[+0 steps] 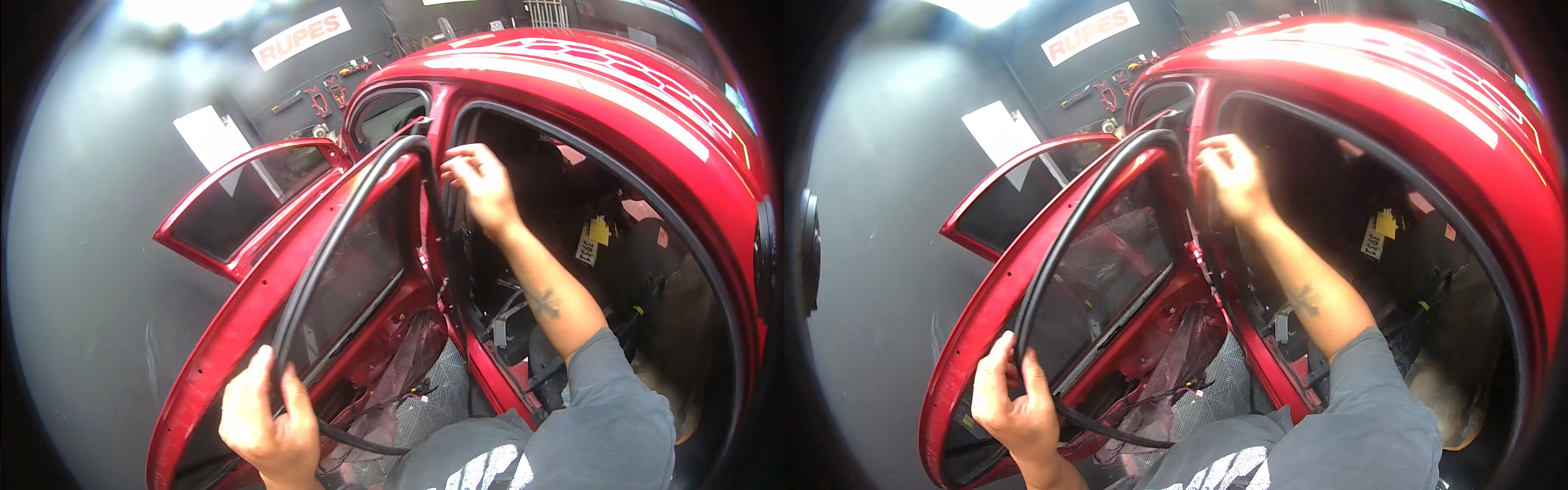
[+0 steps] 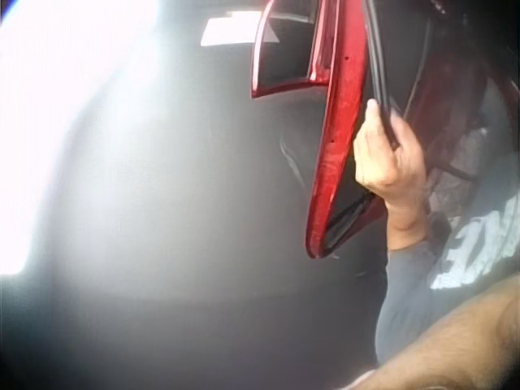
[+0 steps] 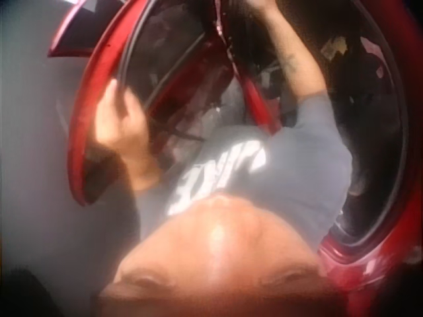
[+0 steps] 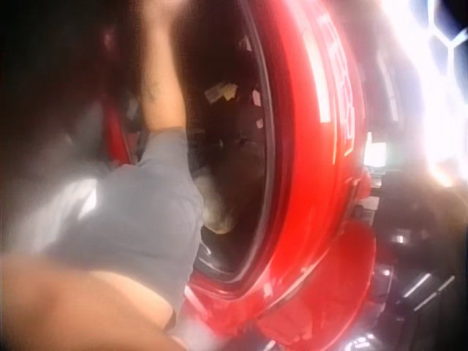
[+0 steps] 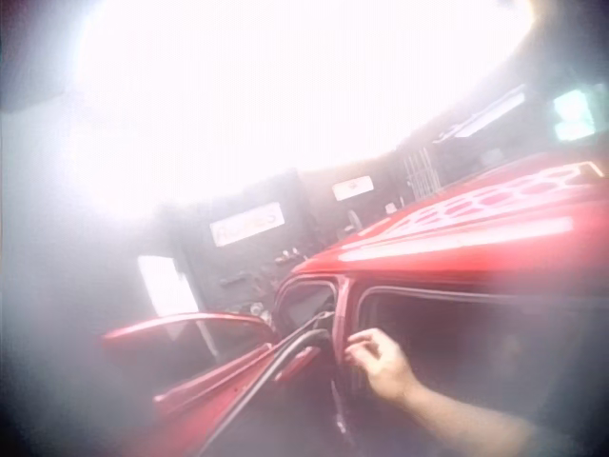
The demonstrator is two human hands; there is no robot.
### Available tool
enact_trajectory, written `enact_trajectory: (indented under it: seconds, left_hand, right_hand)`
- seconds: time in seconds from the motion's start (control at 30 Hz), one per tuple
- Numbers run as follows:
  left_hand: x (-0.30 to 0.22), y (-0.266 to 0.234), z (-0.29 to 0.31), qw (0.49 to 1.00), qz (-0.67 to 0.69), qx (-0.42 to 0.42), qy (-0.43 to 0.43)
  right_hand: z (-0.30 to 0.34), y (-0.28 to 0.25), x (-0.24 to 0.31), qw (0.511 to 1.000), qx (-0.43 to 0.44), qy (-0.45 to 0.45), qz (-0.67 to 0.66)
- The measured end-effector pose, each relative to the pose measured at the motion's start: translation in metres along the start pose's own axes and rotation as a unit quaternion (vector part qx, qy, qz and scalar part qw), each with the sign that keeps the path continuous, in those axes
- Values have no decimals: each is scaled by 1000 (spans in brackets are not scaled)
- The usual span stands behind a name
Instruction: The person installs black rubber weather stripping along the perimeter of a red car door frame. They press the seal into the channel by hand, working around the edges and corners to secure it in place.
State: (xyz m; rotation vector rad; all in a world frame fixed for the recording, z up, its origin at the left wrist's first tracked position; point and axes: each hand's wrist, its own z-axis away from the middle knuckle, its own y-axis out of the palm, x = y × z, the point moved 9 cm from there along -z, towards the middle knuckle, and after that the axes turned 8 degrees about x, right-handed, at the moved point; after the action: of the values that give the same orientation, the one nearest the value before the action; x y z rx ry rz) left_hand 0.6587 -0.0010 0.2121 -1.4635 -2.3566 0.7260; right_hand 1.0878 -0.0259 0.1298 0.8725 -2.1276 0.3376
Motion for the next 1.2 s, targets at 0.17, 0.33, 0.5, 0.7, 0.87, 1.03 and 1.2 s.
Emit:
enact_trajectory:
  seconds: [0.17, 0.33, 0.5, 0.7, 0.87, 1.03, 1.2]
  left_hand:
    - [14, 4, -3, 993, 46, 0, -109]
    - [-2, -15, -27, 997, -7, -46, -56]
    - [-4, -28, -46, 995, -49, -49, -68]
    - [22, -26, -57, 991, -14, -21, -133]
    - [15, -25, -57, 989, 32, 21, -140]
    - [20, -22, -57, 976, 83, 103, -172]
    - [8, -22, -56, 948, 118, 223, -192]
  right_hand:
    - [8, 39, -14, 976, 105, 75, -177]
    - [-6, 37, -15, 939, 163, 109, -282]
    - [-25, 41, -10, 894, 195, 127, -384]
    - [-28, 41, -7, 870, 225, 142, -416]
    - [-30, 40, -14, 883, 237, 102, -392]
    - [-29, 35, -15, 912, 192, 94, -351]
    - [-20, 39, -16, 896, 177, 81, -398]
